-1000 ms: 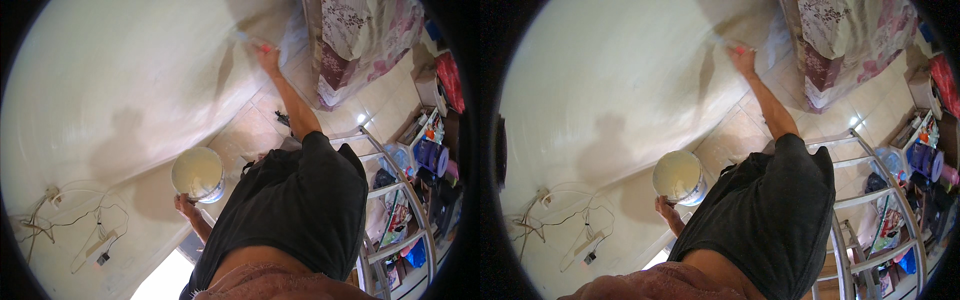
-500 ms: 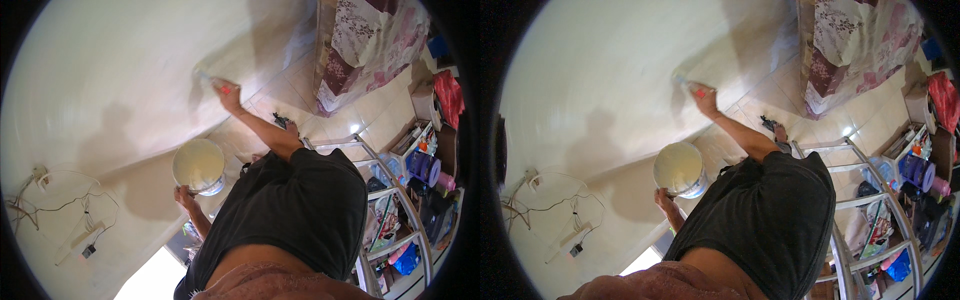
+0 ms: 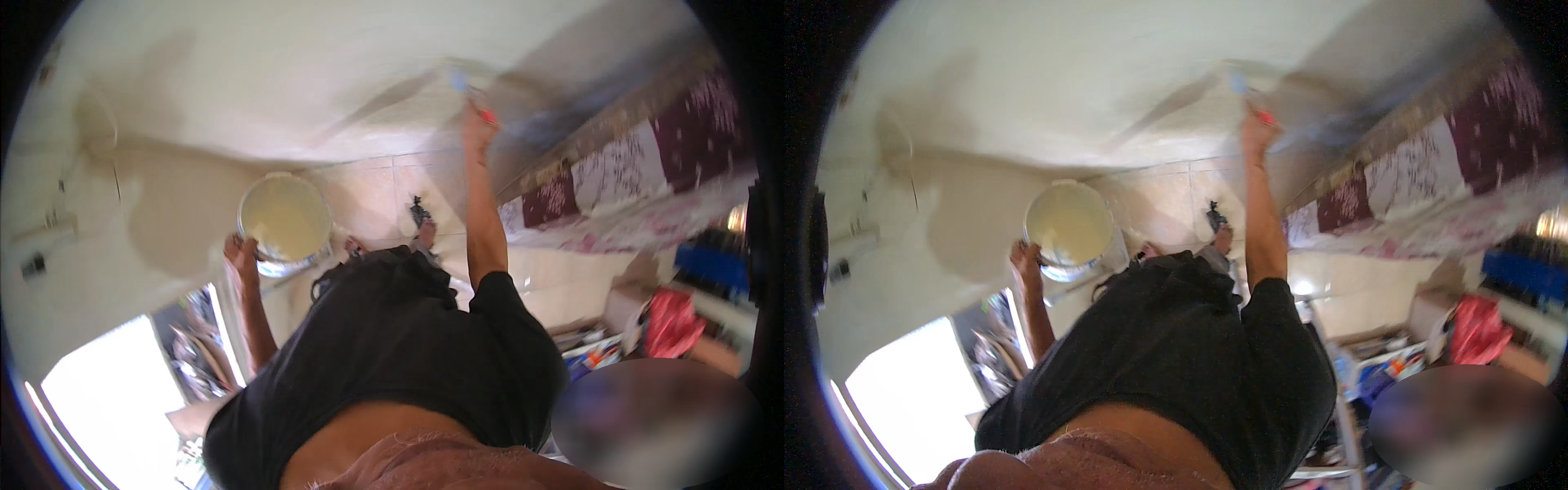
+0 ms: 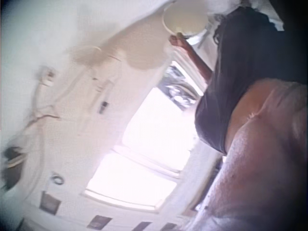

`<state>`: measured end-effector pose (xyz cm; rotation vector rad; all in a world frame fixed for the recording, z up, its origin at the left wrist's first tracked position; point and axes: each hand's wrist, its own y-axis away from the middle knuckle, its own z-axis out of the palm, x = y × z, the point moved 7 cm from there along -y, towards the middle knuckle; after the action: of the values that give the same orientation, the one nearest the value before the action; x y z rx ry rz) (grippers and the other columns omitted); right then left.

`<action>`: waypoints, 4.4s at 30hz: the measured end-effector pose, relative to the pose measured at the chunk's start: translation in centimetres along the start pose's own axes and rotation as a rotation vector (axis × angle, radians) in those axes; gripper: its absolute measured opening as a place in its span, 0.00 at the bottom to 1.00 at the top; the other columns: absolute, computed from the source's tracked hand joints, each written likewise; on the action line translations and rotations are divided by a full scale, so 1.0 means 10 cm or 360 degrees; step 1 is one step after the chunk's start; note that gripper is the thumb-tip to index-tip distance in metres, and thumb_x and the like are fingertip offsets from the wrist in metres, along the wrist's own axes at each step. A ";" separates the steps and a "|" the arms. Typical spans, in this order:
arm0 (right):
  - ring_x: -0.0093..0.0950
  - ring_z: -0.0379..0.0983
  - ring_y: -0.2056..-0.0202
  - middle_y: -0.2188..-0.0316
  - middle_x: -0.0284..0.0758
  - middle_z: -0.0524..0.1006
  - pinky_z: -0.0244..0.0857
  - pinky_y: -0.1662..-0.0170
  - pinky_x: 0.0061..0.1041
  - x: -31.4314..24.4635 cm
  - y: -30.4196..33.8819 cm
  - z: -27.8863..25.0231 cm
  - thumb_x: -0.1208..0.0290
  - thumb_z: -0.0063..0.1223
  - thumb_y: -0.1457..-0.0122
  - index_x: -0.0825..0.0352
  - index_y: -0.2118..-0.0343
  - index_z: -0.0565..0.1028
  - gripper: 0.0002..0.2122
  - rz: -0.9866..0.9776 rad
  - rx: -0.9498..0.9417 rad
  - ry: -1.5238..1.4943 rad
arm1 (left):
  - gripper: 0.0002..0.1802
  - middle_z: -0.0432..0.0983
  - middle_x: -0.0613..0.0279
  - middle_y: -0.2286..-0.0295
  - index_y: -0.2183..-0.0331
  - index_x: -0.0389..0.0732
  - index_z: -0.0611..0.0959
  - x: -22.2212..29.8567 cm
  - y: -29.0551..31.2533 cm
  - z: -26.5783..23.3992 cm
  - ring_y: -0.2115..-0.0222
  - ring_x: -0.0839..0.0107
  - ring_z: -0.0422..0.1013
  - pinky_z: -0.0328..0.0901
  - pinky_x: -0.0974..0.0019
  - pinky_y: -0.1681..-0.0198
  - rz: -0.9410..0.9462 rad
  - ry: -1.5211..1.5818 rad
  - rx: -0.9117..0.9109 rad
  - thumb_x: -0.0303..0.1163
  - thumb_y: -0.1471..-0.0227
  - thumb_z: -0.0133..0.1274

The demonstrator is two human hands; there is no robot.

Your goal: The person paints an interior wall using a brush, frequently dipping the brush into a small bucket of paint held in their other hand while standing on a ladder.

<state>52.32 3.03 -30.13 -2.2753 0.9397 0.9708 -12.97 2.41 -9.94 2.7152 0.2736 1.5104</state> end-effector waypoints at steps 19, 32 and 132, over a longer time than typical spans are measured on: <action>0.21 0.77 0.74 0.74 0.36 0.82 0.71 0.68 0.22 -3.40 2.07 -0.70 0.73 0.67 0.50 0.69 0.67 0.83 0.08 -0.0606 -0.1011 -0.0529 | 0.25 0.74 0.54 0.79 0.67 0.29 0.80 0.79 0.11 0.39 0.77 0.67 0.71 0.66 0.62 0.72 0.0007 0.0011 -0.0277 0.41 0.64 0.59; 0.45 0.77 0.78 0.82 0.45 0.77 0.71 0.70 0.38 -3.29 2.31 0.26 0.64 0.62 0.51 0.70 0.75 0.78 0.12 -0.0791 -0.1128 -0.0004 | 0.27 0.72 0.59 0.79 0.60 0.29 0.78 1.05 0.23 0.51 0.76 0.70 0.68 0.64 0.64 0.72 0.0109 -0.0008 -0.0323 0.36 0.62 0.59; 0.44 0.78 0.67 0.72 0.46 0.80 0.71 0.57 0.37 -2.93 2.14 -0.38 0.65 0.64 0.56 0.67 0.68 0.83 0.13 -0.1195 -0.1664 0.0018 | 0.15 0.71 0.62 0.83 0.71 0.29 0.77 0.81 0.12 1.00 0.84 0.75 0.68 0.65 0.68 0.83 0.0026 0.0242 -0.0379 0.29 0.62 0.59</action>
<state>22.97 -1.48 -8.94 -3.0255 -0.6269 1.2056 -0.19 3.20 -8.27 2.4316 0.0683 1.6398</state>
